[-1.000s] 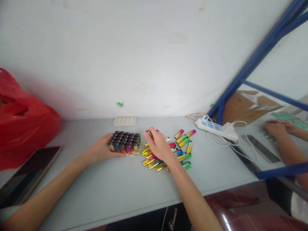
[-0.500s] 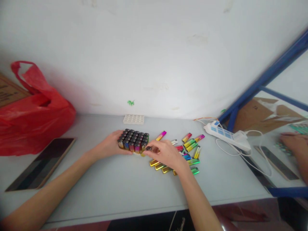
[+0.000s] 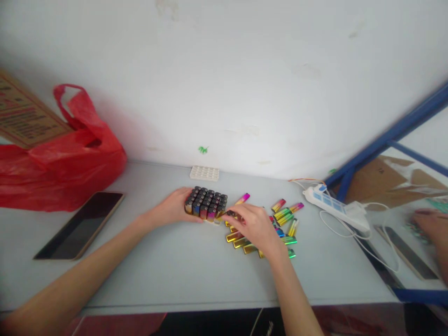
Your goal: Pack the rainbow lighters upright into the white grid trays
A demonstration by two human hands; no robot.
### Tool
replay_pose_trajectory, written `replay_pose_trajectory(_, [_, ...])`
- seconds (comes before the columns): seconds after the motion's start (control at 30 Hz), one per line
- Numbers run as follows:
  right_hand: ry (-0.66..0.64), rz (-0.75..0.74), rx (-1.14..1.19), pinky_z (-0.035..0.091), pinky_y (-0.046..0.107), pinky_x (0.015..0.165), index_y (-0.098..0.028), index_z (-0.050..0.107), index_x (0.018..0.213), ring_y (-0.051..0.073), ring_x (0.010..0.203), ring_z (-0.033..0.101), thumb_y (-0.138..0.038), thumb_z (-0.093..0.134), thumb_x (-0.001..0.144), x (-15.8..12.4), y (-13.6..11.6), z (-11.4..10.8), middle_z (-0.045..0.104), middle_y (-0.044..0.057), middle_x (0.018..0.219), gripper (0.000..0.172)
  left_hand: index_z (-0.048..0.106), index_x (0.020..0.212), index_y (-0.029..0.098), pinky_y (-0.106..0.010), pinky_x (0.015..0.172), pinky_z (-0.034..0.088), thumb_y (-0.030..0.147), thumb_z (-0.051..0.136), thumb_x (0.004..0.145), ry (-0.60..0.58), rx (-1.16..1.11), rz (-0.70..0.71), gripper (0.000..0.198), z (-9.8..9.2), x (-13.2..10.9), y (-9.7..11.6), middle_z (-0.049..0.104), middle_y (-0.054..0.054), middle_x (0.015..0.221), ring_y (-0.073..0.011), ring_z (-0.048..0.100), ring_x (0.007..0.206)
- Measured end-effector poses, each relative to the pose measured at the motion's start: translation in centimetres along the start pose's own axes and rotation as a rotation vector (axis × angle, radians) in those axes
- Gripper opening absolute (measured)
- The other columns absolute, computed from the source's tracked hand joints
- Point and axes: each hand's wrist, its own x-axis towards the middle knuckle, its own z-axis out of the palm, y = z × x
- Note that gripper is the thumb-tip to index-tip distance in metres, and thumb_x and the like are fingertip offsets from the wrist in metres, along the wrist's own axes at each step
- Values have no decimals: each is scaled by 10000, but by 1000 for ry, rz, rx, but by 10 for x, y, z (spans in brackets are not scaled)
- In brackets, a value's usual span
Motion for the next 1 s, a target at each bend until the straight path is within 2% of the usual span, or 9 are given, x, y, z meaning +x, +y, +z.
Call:
replay_pose_trajectory(0.13, [-112, 6, -18, 540, 293, 708, -214, 815, 1045, 174, 680, 707, -498, 628, 1092, -1, -2, 1, 807, 52, 873, 344, 711, 1080, 226, -399, 891, 552, 686, 941, 636, 2, 9, -16, 679, 0, -1, 2, 799, -92, 1076, -331, 747, 1002])
replay_pose_trajectory(0.27, [-317, 123, -7, 522, 283, 731, -243, 823, 1098, 178, 745, 732, -460, 688, 1069, 14, -8, -4, 832, 33, 939, 257, 701, 1055, 219, -412, 892, 548, 699, 943, 617, -1, 33, -27, 694, 0, -1, 3, 797, -96, 1064, -344, 745, 1000])
replay_pose_trajectory(0.37, [-418, 206, -132, 459, 272, 663, -226, 826, 948, 184, 731, 729, -476, 737, 1034, 30, -14, -3, 811, 34, 827, 279, 698, 1039, 213, -405, 882, 547, 719, 933, 619, -11, 39, -29, 698, -1, 0, 3, 792, -99, 1051, -338, 742, 987])
replay_pose_trajectory(0.47, [-394, 253, -294, 352, 287, 564, -210, 734, 668, 178, 589, 647, -576, 761, 986, 36, -20, -3, 720, 43, 625, 486, 707, 1046, 219, -393, 882, 546, 705, 928, 635, -15, 16, -15, 674, -2, 0, 4, 793, -91, 1058, -328, 743, 990])
replay_pose_trajectory(0.53, [-348, 232, -225, 311, 290, 527, -213, 655, 571, 152, 509, 567, -653, 752, 959, 36, -21, -8, 652, 21, 536, 594, 712, 1060, 225, -389, 882, 547, 706, 922, 645, -19, 16, -13, 669, -2, 0, 5, 794, -89, 1069, -328, 746, 1003])
replay_pose_trajectory(0.7, [-81, 243, 111, 425, 267, 560, -198, 708, 703, 130, 498, 548, -610, 533, 1097, 64, 8, -20, 635, -13, 534, 597, 715, 1104, 237, -411, 935, 559, 710, 936, 613, -10, 20, -22, 717, -2, -1, 4, 796, -85, 1101, -341, 748, 1041])
replay_pose_trajectory(0.83, [-141, 100, 99, 556, 308, 833, -173, 770, 1075, 178, 874, 715, -336, 680, 1048, 121, 50, 22, 793, 77, 1014, 188, 716, 1054, 228, -422, 938, 566, 696, 942, 603, 6, 37, -38, 688, -2, 0, 3, 796, -87, 1061, -342, 749, 1009])
replay_pose_trajectory(0.93, [-248, 132, -49, 497, 396, 1075, -138, 757, 1198, 231, 1112, 667, -225, 805, 963, 152, 69, 65, 720, 141, 1201, 255, 717, 1026, 225, -417, 918, 569, 665, 950, 602, -11, 35, -30, 654, -3, 1, 3, 799, -85, 1039, -338, 750, 983])
replay_pose_trajectory(1.0, [-271, 156, -63, 462, 408, 1127, -121, 753, 1202, 247, 1179, 635, -217, 842, 938, 160, 74, 83, 687, 148, 1225, 294, 721, 1024, 221, -412, 896, 577, 663, 951, 592, -23, 35, -35, 660, -5, 2, 1, 802, -85, 1038, -333, 751, 969])
